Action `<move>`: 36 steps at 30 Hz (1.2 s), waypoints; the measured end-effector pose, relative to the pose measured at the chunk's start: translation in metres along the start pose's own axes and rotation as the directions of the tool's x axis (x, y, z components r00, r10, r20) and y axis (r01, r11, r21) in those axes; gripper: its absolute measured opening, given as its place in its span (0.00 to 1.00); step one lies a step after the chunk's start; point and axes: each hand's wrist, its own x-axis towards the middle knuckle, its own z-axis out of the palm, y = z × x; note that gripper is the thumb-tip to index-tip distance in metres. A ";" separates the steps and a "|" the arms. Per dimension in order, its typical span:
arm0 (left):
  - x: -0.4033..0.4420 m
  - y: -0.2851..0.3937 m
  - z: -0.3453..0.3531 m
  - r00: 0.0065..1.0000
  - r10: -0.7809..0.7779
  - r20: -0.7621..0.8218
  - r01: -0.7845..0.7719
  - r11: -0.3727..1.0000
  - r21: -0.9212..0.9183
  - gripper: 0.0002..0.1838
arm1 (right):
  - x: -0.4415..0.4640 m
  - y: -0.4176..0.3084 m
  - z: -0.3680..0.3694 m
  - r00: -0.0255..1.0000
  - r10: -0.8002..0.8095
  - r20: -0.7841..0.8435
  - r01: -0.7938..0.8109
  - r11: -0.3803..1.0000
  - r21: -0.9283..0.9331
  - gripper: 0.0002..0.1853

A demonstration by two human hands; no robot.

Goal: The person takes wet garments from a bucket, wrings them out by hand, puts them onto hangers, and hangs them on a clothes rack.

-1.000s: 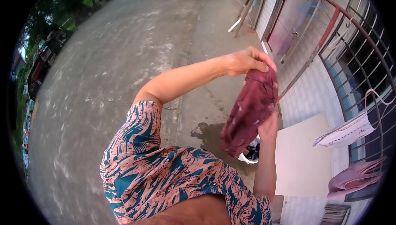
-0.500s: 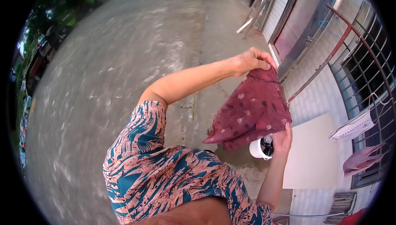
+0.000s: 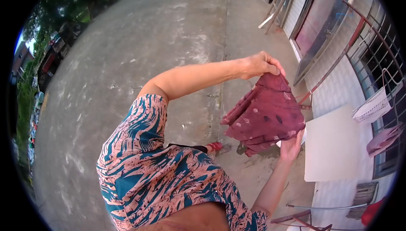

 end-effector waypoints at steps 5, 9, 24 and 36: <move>0.006 -0.004 0.008 0.999 0.029 0.046 -0.031 0.998 0.058 0.09 | -0.013 -0.005 -0.023 0.995 0.064 0.082 -0.065 0.998 0.019 0.24; 0.013 -0.012 0.005 1.000 0.020 0.012 -0.022 0.975 0.219 0.09 | -0.007 -0.013 -0.012 0.993 0.104 -0.052 -0.096 0.984 0.150 0.24; -0.061 -0.097 -0.084 0.881 -0.328 -0.340 0.164 0.888 -0.429 0.10 | 0.033 -0.005 0.037 1.000 0.010 -0.030 -0.015 0.986 -0.165 0.23; -0.058 -0.080 -0.001 0.965 0.259 0.040 -0.222 0.725 0.652 0.13 | 0.027 0.027 0.091 0.878 0.453 0.155 -0.155 0.575 -0.804 0.07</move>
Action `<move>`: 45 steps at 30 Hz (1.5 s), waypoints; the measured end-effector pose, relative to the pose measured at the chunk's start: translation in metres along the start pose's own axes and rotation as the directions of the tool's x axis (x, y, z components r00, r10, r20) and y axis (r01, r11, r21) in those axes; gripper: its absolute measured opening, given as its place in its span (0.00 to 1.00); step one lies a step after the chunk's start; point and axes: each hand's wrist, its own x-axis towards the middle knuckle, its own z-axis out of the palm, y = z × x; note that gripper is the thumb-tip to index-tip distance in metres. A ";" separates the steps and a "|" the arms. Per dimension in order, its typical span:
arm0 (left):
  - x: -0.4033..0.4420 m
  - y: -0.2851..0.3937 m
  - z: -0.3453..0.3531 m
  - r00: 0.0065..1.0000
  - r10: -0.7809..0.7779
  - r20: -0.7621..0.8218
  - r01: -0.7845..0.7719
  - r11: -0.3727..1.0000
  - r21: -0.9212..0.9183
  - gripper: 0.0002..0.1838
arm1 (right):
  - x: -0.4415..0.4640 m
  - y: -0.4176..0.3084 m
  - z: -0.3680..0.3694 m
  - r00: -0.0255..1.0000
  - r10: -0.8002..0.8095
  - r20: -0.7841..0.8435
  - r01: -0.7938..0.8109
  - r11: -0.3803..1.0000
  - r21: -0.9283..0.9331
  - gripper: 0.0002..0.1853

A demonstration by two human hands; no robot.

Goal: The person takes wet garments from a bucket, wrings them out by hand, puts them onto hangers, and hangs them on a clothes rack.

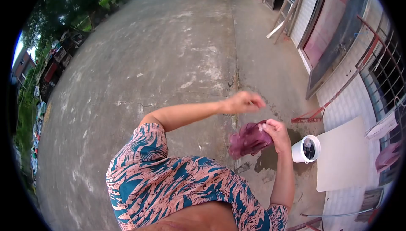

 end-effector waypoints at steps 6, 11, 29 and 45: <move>-0.005 0.015 0.026 0.939 0.056 0.338 0.044 0.958 -0.282 0.23 | -0.001 -0.010 0.000 0.993 -0.065 0.097 0.103 0.875 -0.474 0.07; -0.006 -0.007 0.029 0.896 0.001 0.444 0.206 0.884 -0.419 0.26 | -0.011 -0.027 0.001 0.987 -0.113 0.112 0.150 0.898 -0.413 0.09; -0.034 -0.063 0.055 0.832 0.143 0.536 -0.164 0.986 -0.007 0.24 | -0.031 -0.097 -0.012 0.908 -0.331 0.256 0.388 0.895 -0.219 0.18; 0.040 0.149 -0.095 0.828 0.137 0.544 -0.263 0.951 0.161 0.18 | -0.067 -0.144 -0.092 0.847 -0.527 0.064 0.451 0.652 -0.610 0.11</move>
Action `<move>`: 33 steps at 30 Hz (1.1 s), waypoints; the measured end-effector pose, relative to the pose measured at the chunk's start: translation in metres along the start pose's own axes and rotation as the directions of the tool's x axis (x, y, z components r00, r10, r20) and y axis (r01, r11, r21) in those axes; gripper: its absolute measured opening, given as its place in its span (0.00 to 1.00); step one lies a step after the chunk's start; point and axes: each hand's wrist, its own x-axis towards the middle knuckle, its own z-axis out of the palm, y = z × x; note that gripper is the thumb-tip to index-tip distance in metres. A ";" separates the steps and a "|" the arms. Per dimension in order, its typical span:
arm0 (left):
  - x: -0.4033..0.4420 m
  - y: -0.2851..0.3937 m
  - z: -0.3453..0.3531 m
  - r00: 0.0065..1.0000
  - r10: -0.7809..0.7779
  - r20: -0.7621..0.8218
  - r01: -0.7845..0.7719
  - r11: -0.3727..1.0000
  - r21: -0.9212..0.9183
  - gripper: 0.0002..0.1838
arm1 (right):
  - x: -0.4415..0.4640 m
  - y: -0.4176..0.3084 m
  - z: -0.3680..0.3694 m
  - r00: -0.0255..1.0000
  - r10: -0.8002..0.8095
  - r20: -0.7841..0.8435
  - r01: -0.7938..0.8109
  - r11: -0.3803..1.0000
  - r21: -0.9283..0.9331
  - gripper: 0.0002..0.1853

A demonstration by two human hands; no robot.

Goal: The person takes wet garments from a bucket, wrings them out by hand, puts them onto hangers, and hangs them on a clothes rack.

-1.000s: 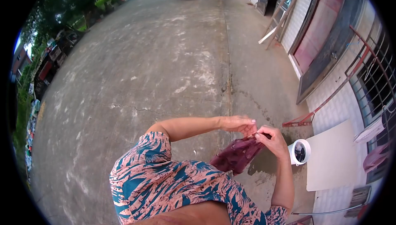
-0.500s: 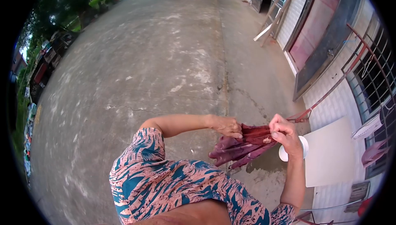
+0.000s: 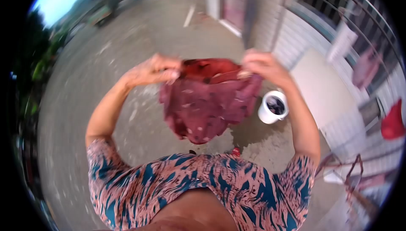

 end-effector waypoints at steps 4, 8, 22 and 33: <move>0.009 -0.026 -0.003 0.996 0.081 0.035 -0.084 0.755 0.650 0.21 | 0.014 0.009 -0.004 0.955 0.247 0.165 -0.241 0.969 -0.058 0.15; -0.003 0.002 -0.012 0.999 0.033 -0.043 -0.027 0.989 0.146 0.23 | 0.015 0.006 0.000 0.983 0.068 0.170 -0.041 0.986 -0.160 0.15; 0.074 -0.006 -0.060 0.996 0.062 0.068 -0.083 0.924 0.373 0.19 | 0.015 -0.022 -0.068 0.941 -0.046 -0.337 0.150 0.946 0.289 0.14; 0.198 0.058 -0.028 0.875 0.481 -0.058 -0.410 0.798 0.442 0.16 | 0.019 -0.047 -0.040 0.966 0.048 -0.256 -0.024 0.995 0.097 0.22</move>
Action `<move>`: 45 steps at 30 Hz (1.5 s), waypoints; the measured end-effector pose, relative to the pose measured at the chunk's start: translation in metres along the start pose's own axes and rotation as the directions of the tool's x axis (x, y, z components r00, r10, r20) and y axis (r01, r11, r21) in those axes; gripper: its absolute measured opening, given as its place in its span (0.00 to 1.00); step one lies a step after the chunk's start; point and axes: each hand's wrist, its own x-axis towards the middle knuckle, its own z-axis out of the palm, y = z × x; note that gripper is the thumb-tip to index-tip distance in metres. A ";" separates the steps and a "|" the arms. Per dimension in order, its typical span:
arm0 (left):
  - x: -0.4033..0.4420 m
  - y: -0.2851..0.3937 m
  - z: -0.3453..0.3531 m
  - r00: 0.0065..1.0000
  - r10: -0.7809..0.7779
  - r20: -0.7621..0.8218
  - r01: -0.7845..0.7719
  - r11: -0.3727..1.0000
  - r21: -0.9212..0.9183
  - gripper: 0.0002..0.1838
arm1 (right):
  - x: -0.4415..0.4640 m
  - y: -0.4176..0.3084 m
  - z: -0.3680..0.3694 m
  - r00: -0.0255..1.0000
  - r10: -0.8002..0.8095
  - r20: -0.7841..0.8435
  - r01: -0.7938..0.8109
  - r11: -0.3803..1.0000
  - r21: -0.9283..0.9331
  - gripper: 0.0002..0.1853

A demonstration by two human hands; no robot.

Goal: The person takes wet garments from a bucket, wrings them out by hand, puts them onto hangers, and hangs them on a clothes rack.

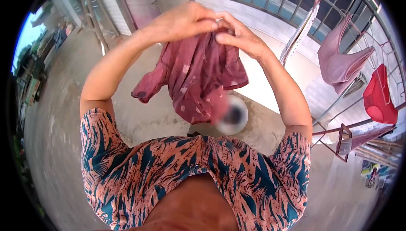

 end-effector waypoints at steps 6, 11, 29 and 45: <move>0.007 -0.019 -0.023 0.983 0.020 0.180 -0.005 0.997 -0.083 0.22 | -0.006 0.006 0.000 0.942 0.320 0.100 -0.314 0.947 -0.065 0.31; -0.073 -0.059 -0.011 0.868 -0.049 0.494 0.267 0.885 -0.382 0.22 | -0.003 -0.009 0.016 0.967 0.250 0.051 -0.250 0.889 0.384 0.27; -0.015 -0.171 -0.179 0.457 -0.803 -0.382 0.305 0.545 -0.781 0.06 | 0.013 -0.054 0.076 0.910 -0.059 0.411 0.331 0.703 -0.630 0.12; -0.070 -0.040 -0.038 0.725 -0.442 -0.528 -0.247 0.549 -0.798 0.21 | -0.012 -0.032 0.034 0.901 0.051 0.430 0.282 0.685 -0.672 0.13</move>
